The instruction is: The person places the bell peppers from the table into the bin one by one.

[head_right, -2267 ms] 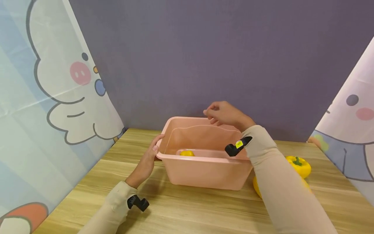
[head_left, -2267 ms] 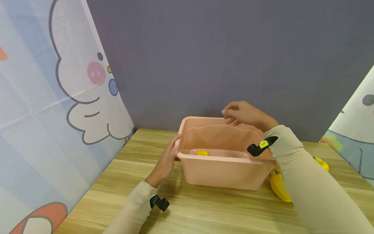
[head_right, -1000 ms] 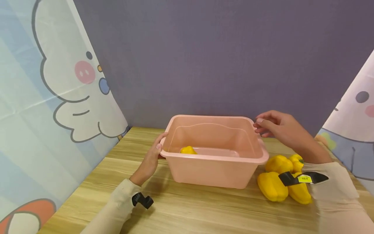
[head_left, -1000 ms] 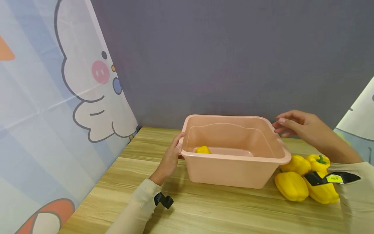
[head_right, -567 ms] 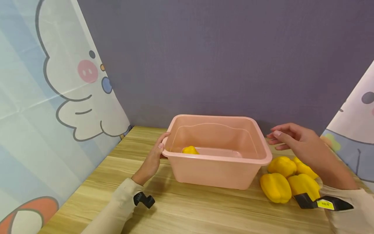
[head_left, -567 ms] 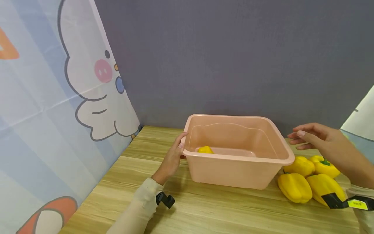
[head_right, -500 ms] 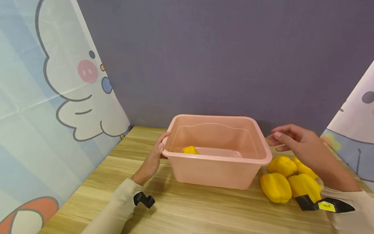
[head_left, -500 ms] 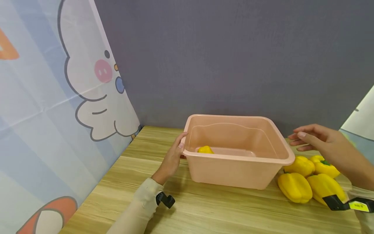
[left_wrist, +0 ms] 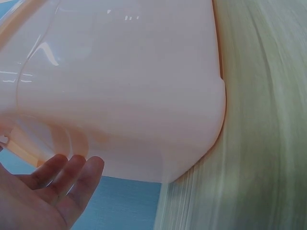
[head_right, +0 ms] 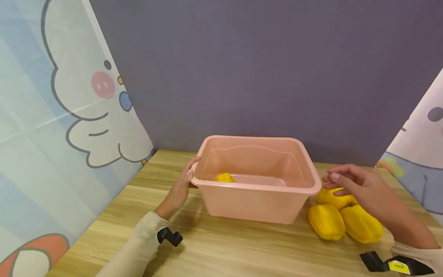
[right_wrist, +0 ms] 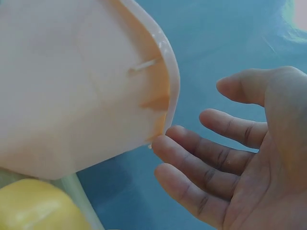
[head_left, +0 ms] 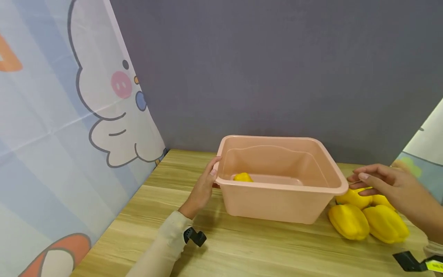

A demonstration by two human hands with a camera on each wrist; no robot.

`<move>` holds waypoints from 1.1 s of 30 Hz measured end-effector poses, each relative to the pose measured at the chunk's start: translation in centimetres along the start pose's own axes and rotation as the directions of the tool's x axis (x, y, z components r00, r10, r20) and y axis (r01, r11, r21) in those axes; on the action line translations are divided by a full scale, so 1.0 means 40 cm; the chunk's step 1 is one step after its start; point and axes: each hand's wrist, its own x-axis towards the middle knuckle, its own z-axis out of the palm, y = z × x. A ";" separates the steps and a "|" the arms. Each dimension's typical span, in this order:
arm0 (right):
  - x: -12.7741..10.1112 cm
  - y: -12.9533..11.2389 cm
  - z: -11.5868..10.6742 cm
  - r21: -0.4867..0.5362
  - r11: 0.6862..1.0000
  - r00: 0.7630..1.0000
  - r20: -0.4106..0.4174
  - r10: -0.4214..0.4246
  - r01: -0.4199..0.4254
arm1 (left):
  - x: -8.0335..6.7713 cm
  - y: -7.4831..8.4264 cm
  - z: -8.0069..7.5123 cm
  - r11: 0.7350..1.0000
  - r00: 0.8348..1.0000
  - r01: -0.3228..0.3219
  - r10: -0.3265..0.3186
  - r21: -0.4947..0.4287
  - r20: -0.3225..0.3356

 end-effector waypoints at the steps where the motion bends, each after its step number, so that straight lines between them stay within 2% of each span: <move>1: -0.004 0.005 0.001 -0.004 1.000 1.000 -0.001 0.008 -0.008 | 0.000 0.000 -0.001 1.000 1.000 -0.002 0.002 -0.001 0.001; 8: -0.034 0.043 0.005 -0.011 1.000 1.000 -0.019 0.008 -0.009 | 0.005 -0.001 0.003 0.999 1.000 -0.017 0.017 -0.029 0.014; 19: -0.058 0.093 0.003 0.022 1.000 1.000 0.016 0.010 -0.011 | 0.004 -0.002 0.003 1.000 1.000 -0.007 0.007 0.002 0.001; 25: -0.060 0.098 0.013 -0.069 0.995 0.997 0.026 0.070 -0.068 | 0.001 -0.005 0.003 1.000 1.000 -0.001 0.001 0.002 -0.001; 33: -0.061 0.099 0.011 -0.139 0.987 0.993 0.073 0.096 -0.085 | -0.001 0.000 0.002 1.000 1.000 -0.002 0.002 0.018 -0.003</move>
